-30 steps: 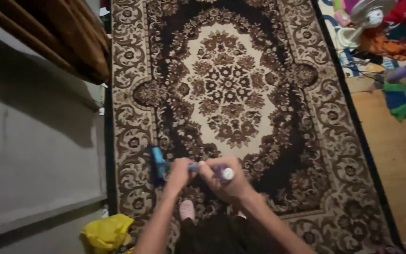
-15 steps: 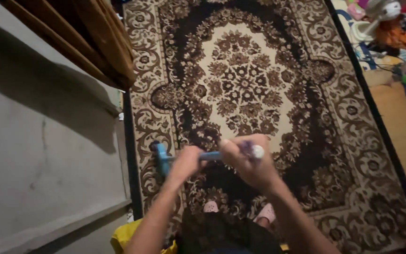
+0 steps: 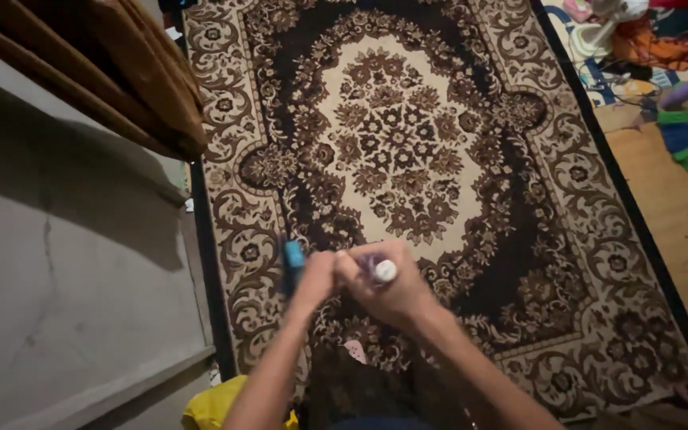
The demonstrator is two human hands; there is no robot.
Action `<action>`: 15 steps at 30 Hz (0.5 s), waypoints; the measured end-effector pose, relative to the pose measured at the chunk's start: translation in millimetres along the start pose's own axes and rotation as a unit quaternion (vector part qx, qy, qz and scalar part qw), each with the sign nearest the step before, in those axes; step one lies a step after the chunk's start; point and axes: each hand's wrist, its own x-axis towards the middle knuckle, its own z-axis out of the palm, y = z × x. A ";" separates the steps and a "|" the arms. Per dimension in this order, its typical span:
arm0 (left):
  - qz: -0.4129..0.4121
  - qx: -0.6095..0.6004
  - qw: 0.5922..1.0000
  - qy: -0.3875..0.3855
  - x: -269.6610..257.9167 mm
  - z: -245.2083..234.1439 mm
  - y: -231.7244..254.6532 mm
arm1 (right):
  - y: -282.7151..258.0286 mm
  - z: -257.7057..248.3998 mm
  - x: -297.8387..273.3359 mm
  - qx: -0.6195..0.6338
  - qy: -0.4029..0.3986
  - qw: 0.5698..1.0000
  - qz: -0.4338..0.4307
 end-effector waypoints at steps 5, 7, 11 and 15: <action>-0.022 -0.191 0.977 -0.091 49.3 12.4 131.8 | -24.3 -62.2 -18.8 -0.055 0.040 0.996 -0.053; -0.035 -0.169 0.977 -0.127 64.5 21.6 146.5 | -27.0 -87.2 -23.2 -0.067 0.057 0.995 -0.041; 0.018 0.044 0.990 -0.132 62.4 -1.2 169.8 | -23.5 -119.6 -34.2 -0.026 0.091 0.995 -0.034; -0.084 0.161 0.965 -0.189 59.9 -40.0 178.1 | 24.7 -124.1 -31.1 0.068 0.084 0.993 -0.057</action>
